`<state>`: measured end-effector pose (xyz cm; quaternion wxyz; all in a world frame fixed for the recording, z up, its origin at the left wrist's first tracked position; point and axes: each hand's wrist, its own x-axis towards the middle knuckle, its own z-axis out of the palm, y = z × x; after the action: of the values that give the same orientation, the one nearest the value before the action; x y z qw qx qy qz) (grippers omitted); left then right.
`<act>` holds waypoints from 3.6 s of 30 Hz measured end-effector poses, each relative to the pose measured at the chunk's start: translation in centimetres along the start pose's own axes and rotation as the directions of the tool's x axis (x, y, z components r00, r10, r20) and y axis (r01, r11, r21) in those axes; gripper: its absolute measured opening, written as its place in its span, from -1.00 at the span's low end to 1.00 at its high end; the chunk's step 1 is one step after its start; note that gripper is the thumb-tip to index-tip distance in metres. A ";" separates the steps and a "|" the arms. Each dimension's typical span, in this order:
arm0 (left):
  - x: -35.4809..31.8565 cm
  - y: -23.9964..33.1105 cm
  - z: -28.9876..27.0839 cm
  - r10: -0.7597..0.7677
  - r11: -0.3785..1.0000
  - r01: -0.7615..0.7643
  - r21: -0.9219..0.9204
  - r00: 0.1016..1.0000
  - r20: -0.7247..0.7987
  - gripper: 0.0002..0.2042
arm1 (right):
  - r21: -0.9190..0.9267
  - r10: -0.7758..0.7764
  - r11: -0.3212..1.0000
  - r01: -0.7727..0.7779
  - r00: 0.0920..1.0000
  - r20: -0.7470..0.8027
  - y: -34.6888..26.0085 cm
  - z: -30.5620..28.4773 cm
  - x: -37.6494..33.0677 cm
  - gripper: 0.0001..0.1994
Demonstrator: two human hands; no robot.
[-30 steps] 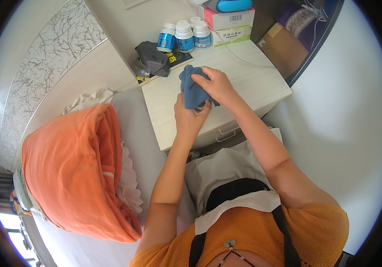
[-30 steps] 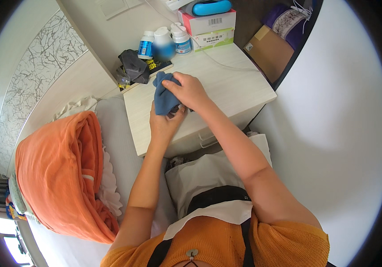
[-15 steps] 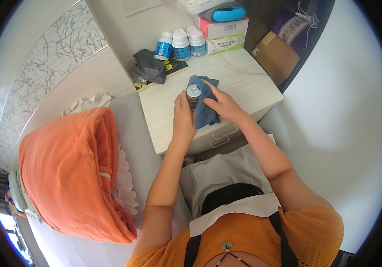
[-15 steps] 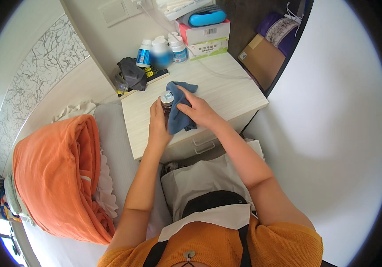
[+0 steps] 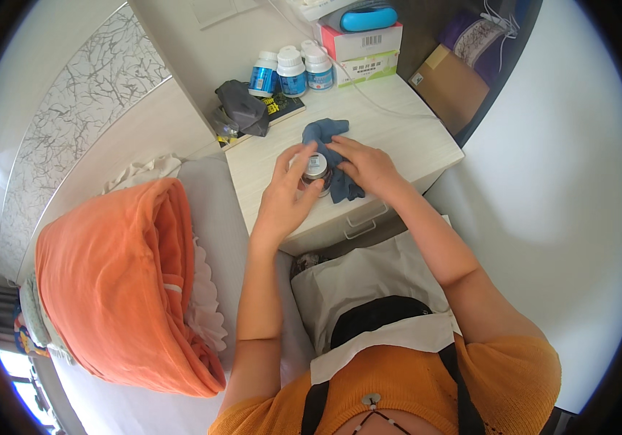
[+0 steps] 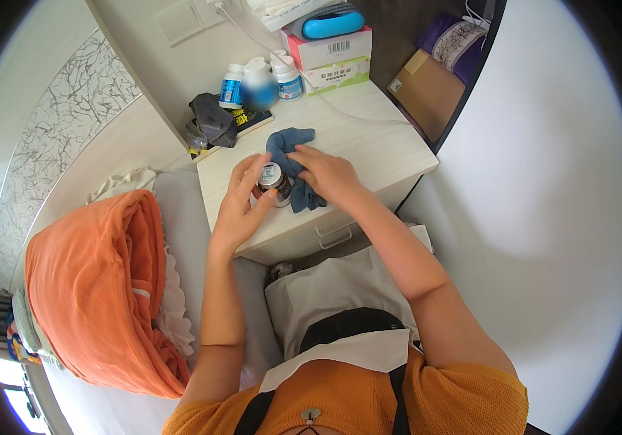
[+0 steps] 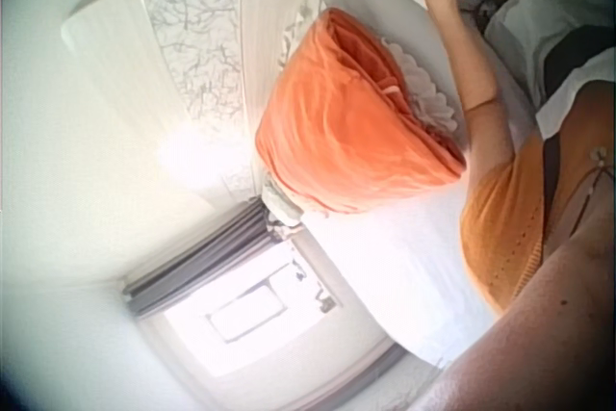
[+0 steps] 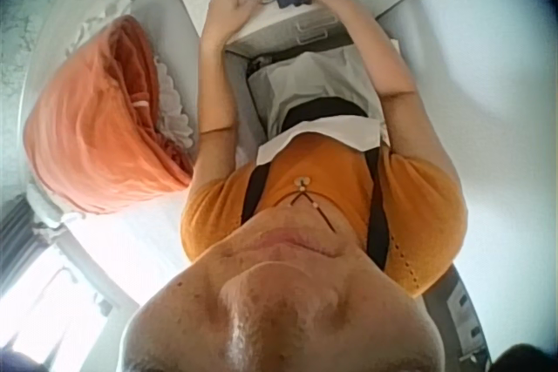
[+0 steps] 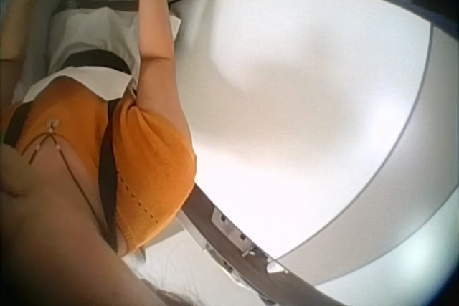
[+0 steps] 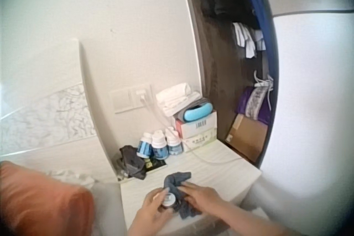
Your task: The person wipes a white desk surface, then moves to a bedroom area to wipe a headboard, a nightstand, and the exterior of several plastic supplement bottles with a blue cloth.
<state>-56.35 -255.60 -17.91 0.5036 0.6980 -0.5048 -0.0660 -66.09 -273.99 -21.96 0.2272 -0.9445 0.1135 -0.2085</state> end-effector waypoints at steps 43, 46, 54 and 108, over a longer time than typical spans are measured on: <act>0.0 0.6 -0.5 -0.093 0.981 0.119 0.152 0.982 -0.166 -0.56 | 0.528 0.153 0.843 -0.104 0.987 -0.050 -3.8 0.6 -3.6 -0.55; 0.0 0.0 -1.2 -0.061 0.998 0.061 0.033 0.998 0.010 -0.55 | 0.305 0.034 0.952 0.005 0.992 -0.123 -3.2 1.0 -3.4 -0.57; -0.1 -1.9 -0.9 -0.190 0.979 0.198 0.040 0.970 -0.150 -0.67 | 0.423 0.064 0.906 -0.007 0.991 -0.119 -3.4 0.8 -3.3 -0.63; -1.8 -3.6 -9.5 -0.283 0.830 0.491 0.264 0.779 -0.559 -0.59 | -0.137 0.123 0.982 -0.130 0.991 -0.055 10.0 -2.7 1.9 -0.61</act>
<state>-49.19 -248.26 -16.82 0.4390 0.8678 -0.2023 0.1152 -66.79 -284.30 -23.86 0.1702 -0.9439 0.1930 -0.2069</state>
